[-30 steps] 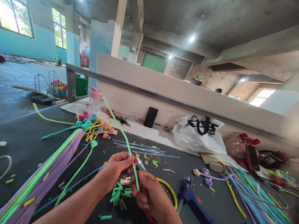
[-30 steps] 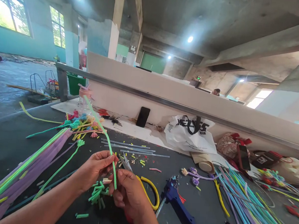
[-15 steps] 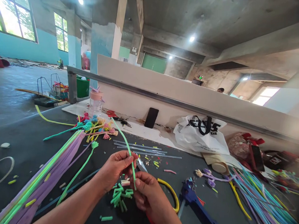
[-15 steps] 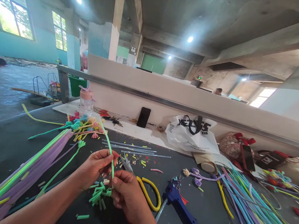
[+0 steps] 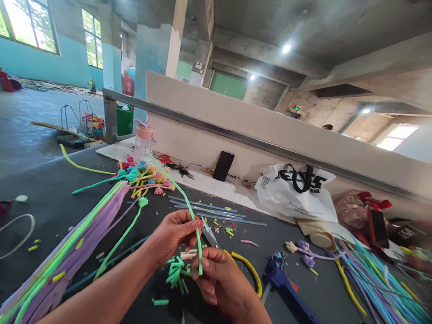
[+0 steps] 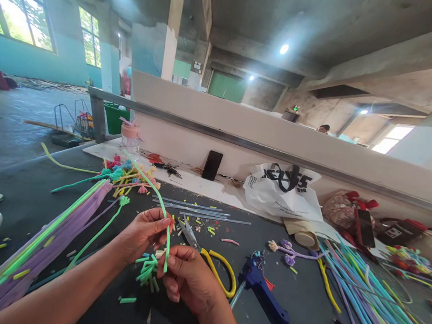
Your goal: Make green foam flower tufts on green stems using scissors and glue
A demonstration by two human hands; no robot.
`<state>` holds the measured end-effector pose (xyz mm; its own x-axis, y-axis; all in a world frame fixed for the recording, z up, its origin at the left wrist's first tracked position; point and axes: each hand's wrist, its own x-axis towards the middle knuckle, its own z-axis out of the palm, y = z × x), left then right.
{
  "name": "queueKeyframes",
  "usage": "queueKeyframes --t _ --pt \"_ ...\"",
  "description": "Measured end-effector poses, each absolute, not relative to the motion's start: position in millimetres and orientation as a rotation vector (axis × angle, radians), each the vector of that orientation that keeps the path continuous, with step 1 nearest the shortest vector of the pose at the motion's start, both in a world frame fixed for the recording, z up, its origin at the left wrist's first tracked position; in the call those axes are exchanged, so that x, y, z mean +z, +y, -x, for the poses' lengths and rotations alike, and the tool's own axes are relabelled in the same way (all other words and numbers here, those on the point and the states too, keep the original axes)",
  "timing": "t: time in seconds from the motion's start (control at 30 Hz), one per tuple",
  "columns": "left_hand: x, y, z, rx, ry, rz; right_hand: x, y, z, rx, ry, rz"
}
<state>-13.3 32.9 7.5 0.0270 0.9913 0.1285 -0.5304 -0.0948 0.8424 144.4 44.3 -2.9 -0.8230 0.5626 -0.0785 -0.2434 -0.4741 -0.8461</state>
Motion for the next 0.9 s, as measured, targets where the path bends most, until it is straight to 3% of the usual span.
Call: queueKeyframes --t 0.6,0.9 --pt "6 34 15 1.557 0.695 -0.841 -2 45 -145 2.309 -1.149 0.621" --pt "2 36 12 1.496 0.438 -0.560 -9 49 -142 2.196 -0.919 0.494"
